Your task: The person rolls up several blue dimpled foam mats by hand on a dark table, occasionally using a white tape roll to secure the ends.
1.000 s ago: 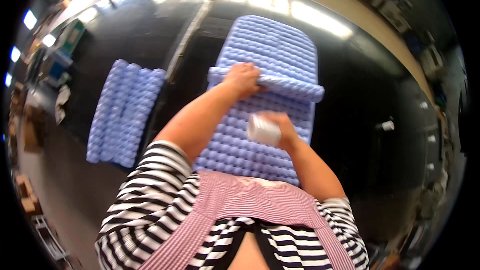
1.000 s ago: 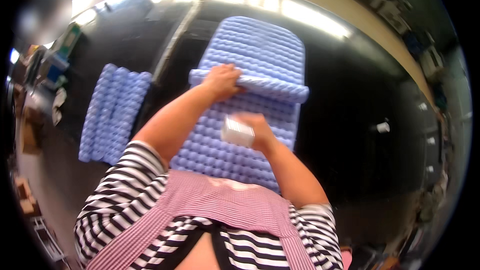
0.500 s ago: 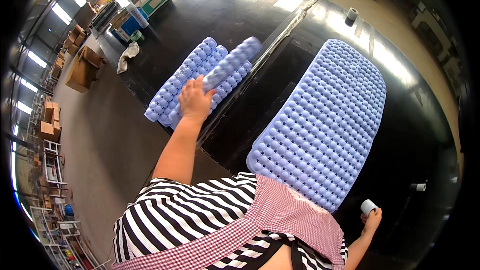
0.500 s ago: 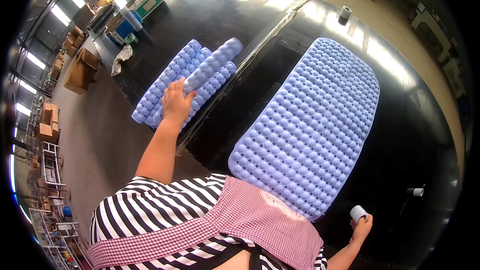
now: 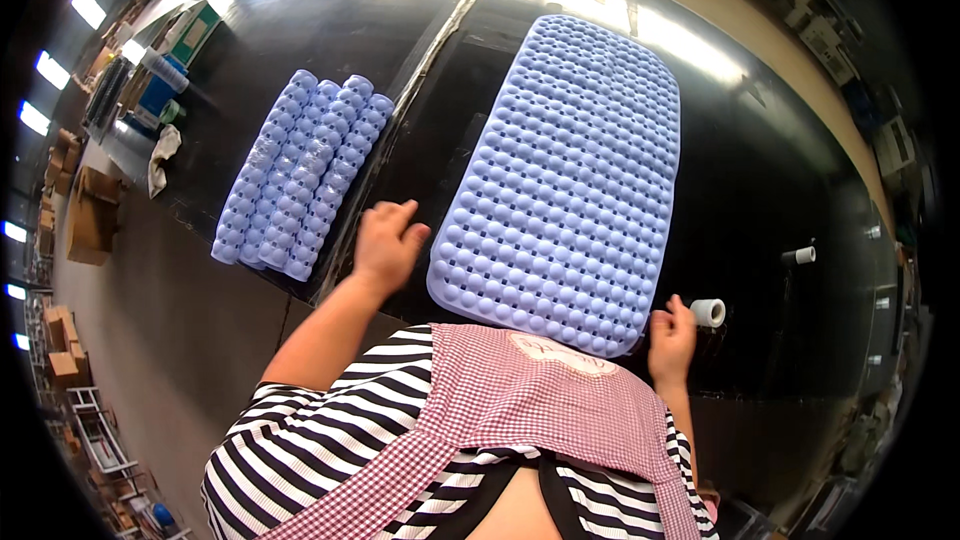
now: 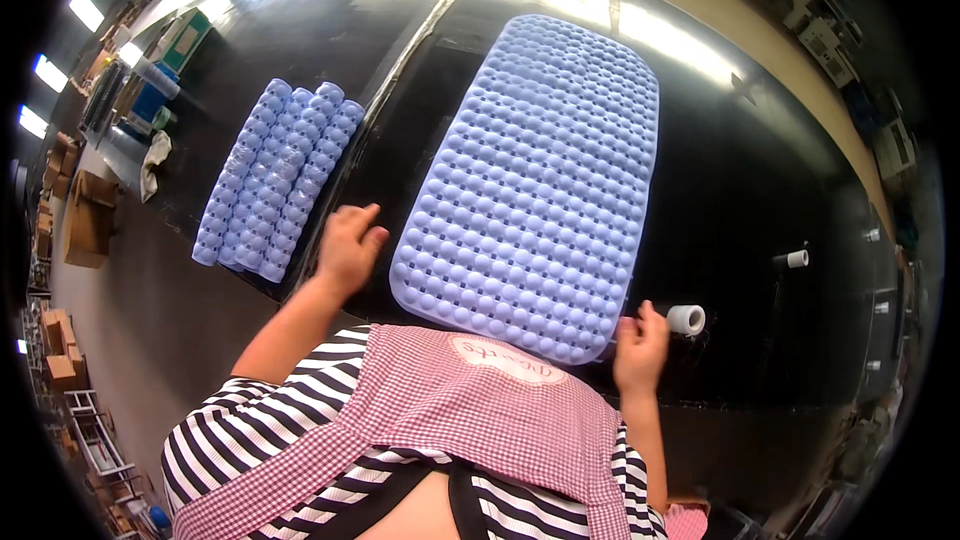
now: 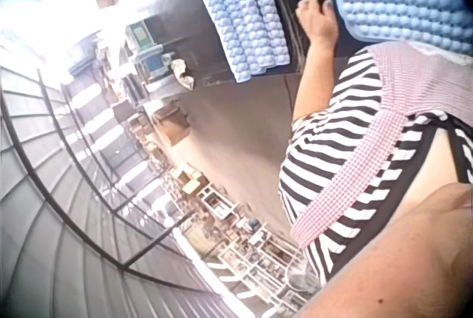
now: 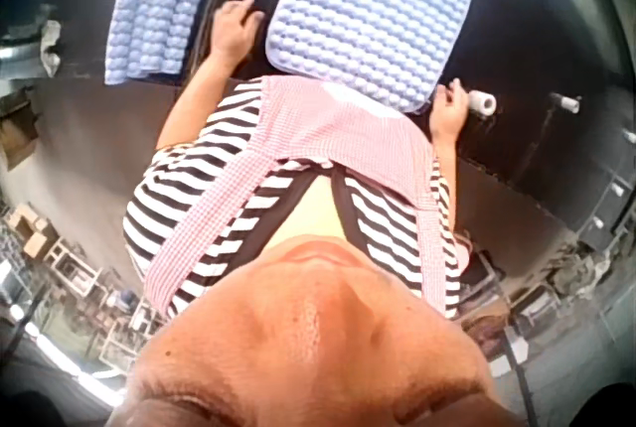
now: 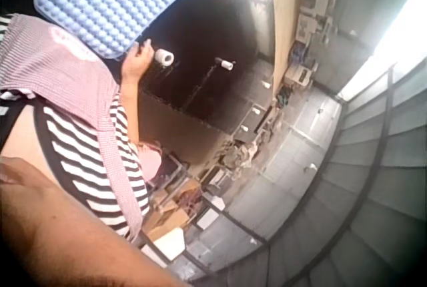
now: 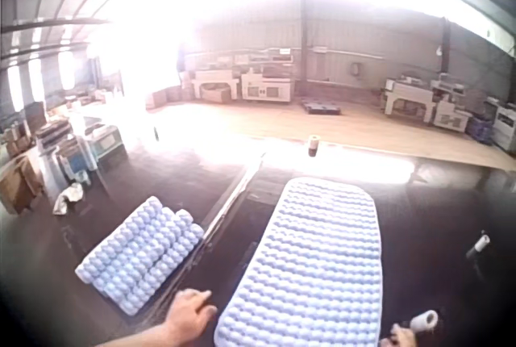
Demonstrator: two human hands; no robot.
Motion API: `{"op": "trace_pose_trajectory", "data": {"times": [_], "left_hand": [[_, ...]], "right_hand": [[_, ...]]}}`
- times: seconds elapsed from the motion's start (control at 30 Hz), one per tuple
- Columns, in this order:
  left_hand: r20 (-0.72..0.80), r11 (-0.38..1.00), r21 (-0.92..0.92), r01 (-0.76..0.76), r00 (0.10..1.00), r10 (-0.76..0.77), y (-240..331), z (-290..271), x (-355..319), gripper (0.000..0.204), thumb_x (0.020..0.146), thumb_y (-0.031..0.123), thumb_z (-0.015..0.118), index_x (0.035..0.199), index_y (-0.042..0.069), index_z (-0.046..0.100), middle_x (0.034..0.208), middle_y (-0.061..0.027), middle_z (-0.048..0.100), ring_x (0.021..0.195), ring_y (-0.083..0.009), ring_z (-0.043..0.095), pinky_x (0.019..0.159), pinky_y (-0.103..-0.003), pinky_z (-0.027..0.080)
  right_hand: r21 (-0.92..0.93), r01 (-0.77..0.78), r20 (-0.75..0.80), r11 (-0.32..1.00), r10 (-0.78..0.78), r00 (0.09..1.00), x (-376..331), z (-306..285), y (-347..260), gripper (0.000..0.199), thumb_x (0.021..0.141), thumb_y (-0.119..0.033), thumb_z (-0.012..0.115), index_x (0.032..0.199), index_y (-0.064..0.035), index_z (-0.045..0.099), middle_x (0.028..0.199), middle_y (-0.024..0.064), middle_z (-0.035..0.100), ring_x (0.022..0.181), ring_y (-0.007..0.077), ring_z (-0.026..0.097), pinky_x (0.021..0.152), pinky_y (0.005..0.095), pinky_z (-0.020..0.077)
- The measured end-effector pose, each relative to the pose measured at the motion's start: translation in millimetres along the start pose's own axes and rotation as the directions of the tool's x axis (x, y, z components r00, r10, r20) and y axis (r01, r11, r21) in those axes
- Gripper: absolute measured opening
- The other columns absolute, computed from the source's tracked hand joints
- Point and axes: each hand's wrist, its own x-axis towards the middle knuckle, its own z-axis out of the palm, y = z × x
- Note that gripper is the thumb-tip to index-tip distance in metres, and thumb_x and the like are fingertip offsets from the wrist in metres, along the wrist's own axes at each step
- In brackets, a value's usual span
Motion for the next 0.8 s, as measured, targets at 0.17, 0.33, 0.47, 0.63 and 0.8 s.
{"op": "trace_pose_trajectory", "data": {"times": [0.17, 0.33, 0.47, 0.63, 0.8], "left_hand": [[0.05, 1.0, 0.015, 0.007, 0.999, -0.008, 39.3, 53.7, -27.5, 0.079, 0.098, 0.038, 0.065, 0.153, -0.009, 0.034, 0.156, -0.0273, 0.037, 0.138, -0.0451, 0.039, 0.117, -0.052, 0.03], [-0.028, 0.98, 0.139, -0.143, 0.989, 0.149, 46.9, 42.8, -26.2, 0.074, 0.095, 0.03, 0.068, 0.151, -0.008, 0.039, 0.157, -0.0248, 0.038, 0.137, -0.0428, 0.04, 0.117, -0.052, 0.029], [0.053, 0.972, 0.091, -0.216, 0.976, 0.212, 53.3, 28.7, -18.9, 0.074, 0.087, 0.012, 0.074, 0.153, -0.001, 0.042, 0.15, -0.0196, 0.051, 0.13, -0.0412, 0.05, 0.112, -0.048, 0.038], [0.413, 0.521, -0.766, 0.375, 0.909, -0.046, 59.4, 1.2, 10.2, 0.065, 0.092, -0.004, 0.067, 0.152, 0.005, 0.046, 0.12, -0.0151, 0.07, 0.105, -0.0196, 0.068, 0.095, -0.035, 0.055], [0.298, 0.543, -0.829, 0.131, 0.926, 0.232, 88.2, -78.8, 58.3, 0.034, 0.084, -0.009, 0.062, 0.115, -0.001, 0.073, 0.107, -0.0051, 0.071, 0.098, -0.0113, 0.065, 0.092, -0.026, 0.053]], "right_hand": [[-0.14, -0.013, 0.058, 0.99, 0.022, 0.998, -25.8, 48.4, -21.9, 0.092, 0.095, -0.033, 0.071, 0.159, 0.0102, 0.02, 0.161, 0.0319, 0.028, 0.149, 0.0442, 0.031, 0.123, 0.0472, 0.0265], [-0.329, 0.17, -0.077, 0.929, -0.206, 0.975, -27.3, 49.6, -23.9, 0.086, 0.09, -0.025, 0.076, 0.155, 0.0086, 0.03, 0.154, 0.0314, 0.041, 0.145, 0.044, 0.038, 0.122, 0.0483, 0.0288], [-0.47, 0.417, -0.112, 0.778, -0.521, 0.846, -11.9, 37.8, -38.6, 0.073, 0.089, -0.011, 0.076, 0.15, 0.002, 0.04, 0.121, 0.0209, 0.066, 0.113, 0.0308, 0.065, 0.1, 0.0415, 0.0503], [0.478, -0.225, 0.298, 0.849, 0.084, 0.951, 19.0, -1.2, -52.7, 0.06, 0.096, 0.002, 0.061, 0.154, -0.005, 0.046, 0.079, -0.0016, 0.063, 0.069, 0.0056, 0.055, 0.068, 0.0229, 0.0469], [0.502, 0.179, 0.122, 0.846, -0.274, 0.954, 42.0, -57.6, -109.4, 0.025, 0.097, 0.003, 0.062, 0.117, -0.0005, 0.076, 0.107, 0.0083, 0.076, 0.095, 0.0115, 0.068, 0.088, 0.0239, 0.0523]]}}
